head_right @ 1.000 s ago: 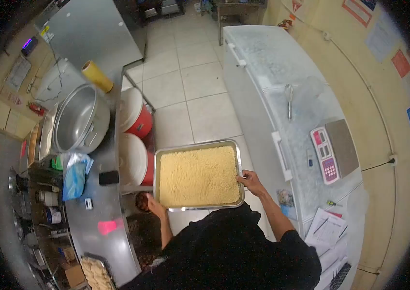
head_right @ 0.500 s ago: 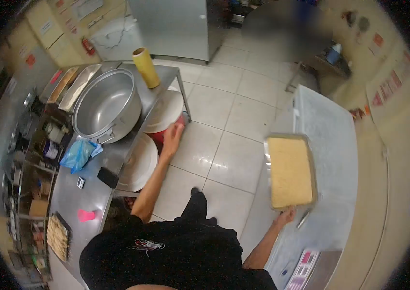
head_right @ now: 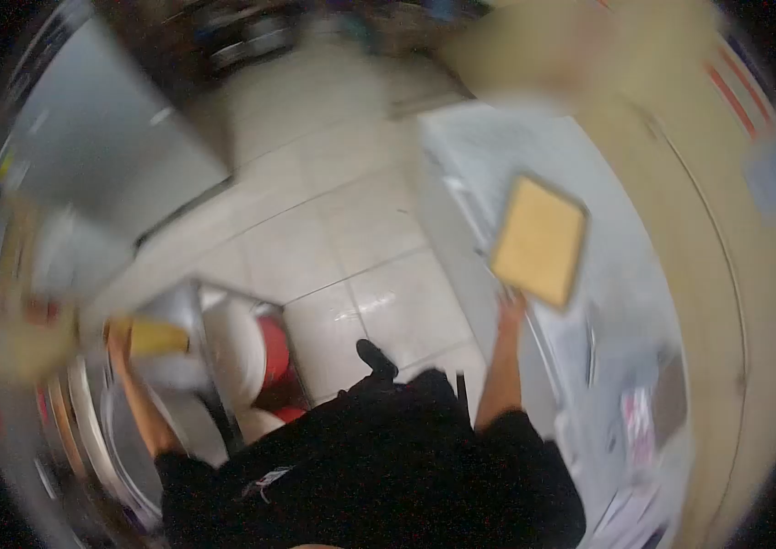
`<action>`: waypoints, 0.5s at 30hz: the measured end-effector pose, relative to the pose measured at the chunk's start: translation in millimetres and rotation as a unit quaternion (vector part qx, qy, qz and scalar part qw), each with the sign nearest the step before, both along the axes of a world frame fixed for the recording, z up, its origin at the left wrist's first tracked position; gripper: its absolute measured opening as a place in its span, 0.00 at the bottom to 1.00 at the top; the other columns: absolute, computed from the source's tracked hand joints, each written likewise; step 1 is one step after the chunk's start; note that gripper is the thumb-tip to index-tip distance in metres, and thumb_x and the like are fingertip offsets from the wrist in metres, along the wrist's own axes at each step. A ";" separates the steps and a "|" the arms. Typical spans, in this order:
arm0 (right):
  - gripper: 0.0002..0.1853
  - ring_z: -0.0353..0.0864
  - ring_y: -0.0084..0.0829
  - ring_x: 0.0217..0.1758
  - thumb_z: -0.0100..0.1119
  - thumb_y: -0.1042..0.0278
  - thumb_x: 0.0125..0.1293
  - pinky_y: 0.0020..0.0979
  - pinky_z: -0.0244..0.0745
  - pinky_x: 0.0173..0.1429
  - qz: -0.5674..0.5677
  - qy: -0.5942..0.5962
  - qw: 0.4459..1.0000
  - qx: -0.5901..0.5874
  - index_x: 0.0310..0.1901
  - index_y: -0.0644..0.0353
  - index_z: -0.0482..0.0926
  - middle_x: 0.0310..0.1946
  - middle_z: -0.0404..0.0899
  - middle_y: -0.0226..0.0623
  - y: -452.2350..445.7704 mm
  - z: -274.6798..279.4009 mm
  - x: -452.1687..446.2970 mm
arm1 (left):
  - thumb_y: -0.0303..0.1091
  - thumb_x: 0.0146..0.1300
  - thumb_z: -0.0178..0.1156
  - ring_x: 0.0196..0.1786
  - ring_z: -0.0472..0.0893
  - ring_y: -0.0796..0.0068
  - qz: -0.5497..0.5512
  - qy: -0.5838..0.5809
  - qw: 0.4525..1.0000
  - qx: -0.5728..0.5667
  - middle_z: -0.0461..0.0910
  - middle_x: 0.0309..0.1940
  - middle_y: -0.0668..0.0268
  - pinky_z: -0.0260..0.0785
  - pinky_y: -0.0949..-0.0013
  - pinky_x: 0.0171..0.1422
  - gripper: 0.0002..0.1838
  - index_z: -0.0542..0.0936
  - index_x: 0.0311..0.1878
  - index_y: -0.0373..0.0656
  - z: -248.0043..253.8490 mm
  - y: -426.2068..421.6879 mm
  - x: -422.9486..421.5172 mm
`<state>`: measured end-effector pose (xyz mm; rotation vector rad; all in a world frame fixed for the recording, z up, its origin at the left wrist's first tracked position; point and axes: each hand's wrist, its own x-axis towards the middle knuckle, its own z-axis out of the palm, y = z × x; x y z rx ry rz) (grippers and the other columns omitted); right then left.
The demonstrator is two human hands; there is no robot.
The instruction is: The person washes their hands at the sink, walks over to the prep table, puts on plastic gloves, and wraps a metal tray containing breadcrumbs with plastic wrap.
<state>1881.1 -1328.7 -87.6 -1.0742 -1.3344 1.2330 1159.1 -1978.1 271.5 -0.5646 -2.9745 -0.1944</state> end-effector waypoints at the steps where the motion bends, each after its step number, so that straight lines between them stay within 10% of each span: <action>1: 0.23 0.73 0.43 0.59 0.51 0.59 0.69 0.48 0.71 0.62 -0.079 0.261 0.936 -0.222 0.61 0.63 0.66 0.61 0.67 0.46 -13.9 60.8 -29.8 | 0.53 0.60 0.61 0.57 0.77 0.55 -0.124 0.119 0.985 -0.021 0.79 0.52 0.54 0.66 0.55 0.62 0.31 0.75 0.58 0.39 -59.1 -53.9 -79.7; 2: 0.27 0.72 0.44 0.61 0.51 0.57 0.70 0.47 0.70 0.64 -0.050 0.256 0.932 -0.250 0.65 0.61 0.62 0.64 0.64 0.46 -23.5 91.8 -40.8 | 0.51 0.55 0.66 0.56 0.76 0.51 -0.045 -0.019 0.999 -0.012 0.78 0.51 0.49 0.65 0.54 0.62 0.33 0.76 0.56 0.35 -36.1 -38.1 -77.6; 4: 0.30 0.71 0.42 0.63 0.47 0.53 0.71 0.47 0.69 0.65 -0.007 0.125 0.945 -0.303 0.69 0.58 0.58 0.65 0.63 0.46 -34.1 145.8 -67.1 | 0.52 0.46 0.73 0.52 0.77 0.45 -0.005 0.100 0.994 -0.038 0.77 0.50 0.44 0.69 0.52 0.57 0.42 0.72 0.59 0.33 -35.3 -50.7 -94.6; 7: 0.32 0.66 0.41 0.68 0.44 0.48 0.72 0.45 0.64 0.69 0.122 -0.001 0.949 -0.292 0.71 0.57 0.55 0.68 0.61 0.45 -70.5 106.3 -64.6 | 0.61 0.51 0.66 0.46 0.78 0.46 -0.006 0.083 0.994 -0.074 0.79 0.44 0.44 0.70 0.51 0.49 0.38 0.77 0.48 0.31 -31.8 -46.0 -90.2; 9: 0.30 0.61 0.39 0.71 0.41 0.51 0.73 0.43 0.59 0.72 0.228 -0.340 0.902 -0.140 0.71 0.58 0.56 0.70 0.59 0.44 -136.6 37.5 -60.0 | 0.58 0.52 0.67 0.41 0.80 0.46 0.019 0.084 0.992 -0.087 0.81 0.38 0.44 0.72 0.53 0.46 0.35 0.79 0.45 0.31 -28.5 -23.6 -77.0; 12: 0.29 0.65 0.42 0.68 0.44 0.51 0.72 0.41 0.55 0.73 0.320 -0.078 0.900 -0.287 0.70 0.56 0.59 0.65 0.67 0.44 -216.0 11.8 -41.3 | 0.57 0.53 0.67 0.40 0.81 0.48 -0.045 0.091 0.994 0.033 0.81 0.38 0.44 0.73 0.54 0.45 0.33 0.79 0.44 0.30 -33.2 4.2 -89.8; 15: 0.27 0.68 0.41 0.66 0.48 0.62 0.67 0.40 0.61 0.69 0.293 -0.323 0.860 -0.264 0.67 0.60 0.63 0.62 0.70 0.44 -174.3 26.9 -21.0 | 0.54 0.55 0.67 0.40 0.81 0.52 -0.030 0.067 0.990 0.117 0.82 0.39 0.46 0.73 0.57 0.46 0.32 0.79 0.45 0.29 -5.6 84.0 -38.9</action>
